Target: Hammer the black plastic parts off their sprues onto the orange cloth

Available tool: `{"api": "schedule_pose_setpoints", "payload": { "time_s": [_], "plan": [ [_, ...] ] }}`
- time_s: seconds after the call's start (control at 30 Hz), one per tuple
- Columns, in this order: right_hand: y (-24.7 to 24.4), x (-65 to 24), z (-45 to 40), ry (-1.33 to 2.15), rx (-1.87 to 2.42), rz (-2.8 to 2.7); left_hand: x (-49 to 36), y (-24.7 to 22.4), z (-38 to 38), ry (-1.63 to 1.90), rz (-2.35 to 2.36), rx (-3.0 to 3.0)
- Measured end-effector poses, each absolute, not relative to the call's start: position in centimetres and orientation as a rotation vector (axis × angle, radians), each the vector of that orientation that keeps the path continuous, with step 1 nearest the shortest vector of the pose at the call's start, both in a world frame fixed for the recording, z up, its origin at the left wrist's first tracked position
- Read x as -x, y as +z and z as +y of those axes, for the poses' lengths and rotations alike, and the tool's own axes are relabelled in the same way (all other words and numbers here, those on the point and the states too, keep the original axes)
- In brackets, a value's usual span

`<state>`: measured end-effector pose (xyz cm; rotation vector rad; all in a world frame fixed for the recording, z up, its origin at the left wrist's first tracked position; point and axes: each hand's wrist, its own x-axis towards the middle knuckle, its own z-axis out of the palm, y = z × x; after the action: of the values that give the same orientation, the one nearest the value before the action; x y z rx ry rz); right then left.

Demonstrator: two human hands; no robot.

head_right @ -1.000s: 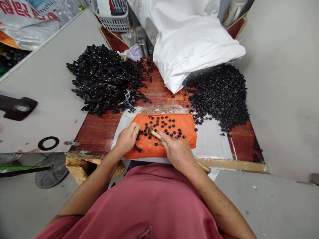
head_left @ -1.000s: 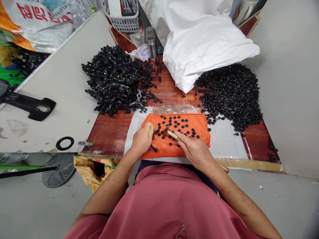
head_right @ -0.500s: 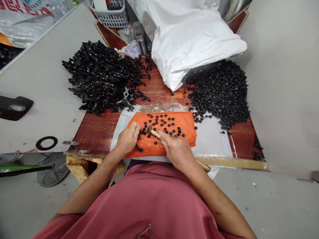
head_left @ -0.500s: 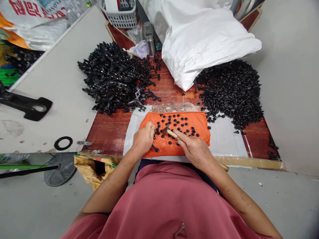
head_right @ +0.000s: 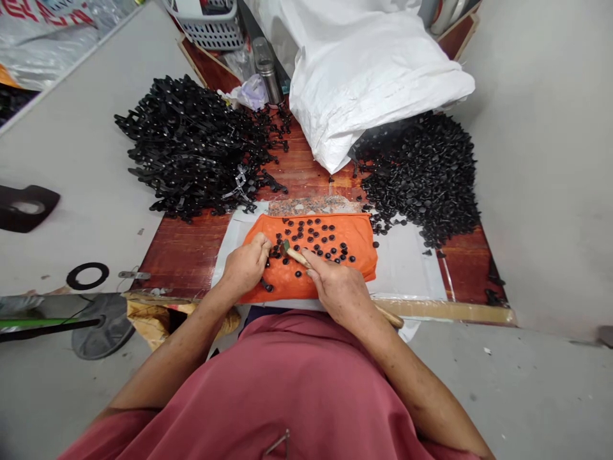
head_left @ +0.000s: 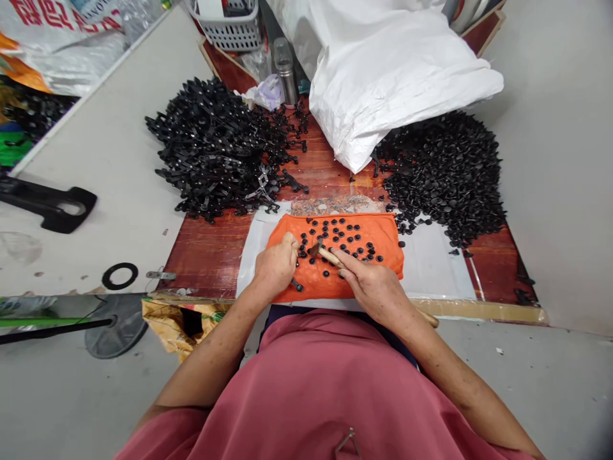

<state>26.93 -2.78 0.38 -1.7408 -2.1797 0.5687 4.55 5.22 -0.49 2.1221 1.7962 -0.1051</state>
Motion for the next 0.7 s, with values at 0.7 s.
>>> {"api": "schedule_pose_setpoints", "payload": {
  "time_s": [0.7],
  "plan": [
    [0.8, -27.5, -3.3, 0.701, 1.775, -2.072, -0.4, 0.8, 3.2, 0.503, 1.315, -1.675]
  ]
}}
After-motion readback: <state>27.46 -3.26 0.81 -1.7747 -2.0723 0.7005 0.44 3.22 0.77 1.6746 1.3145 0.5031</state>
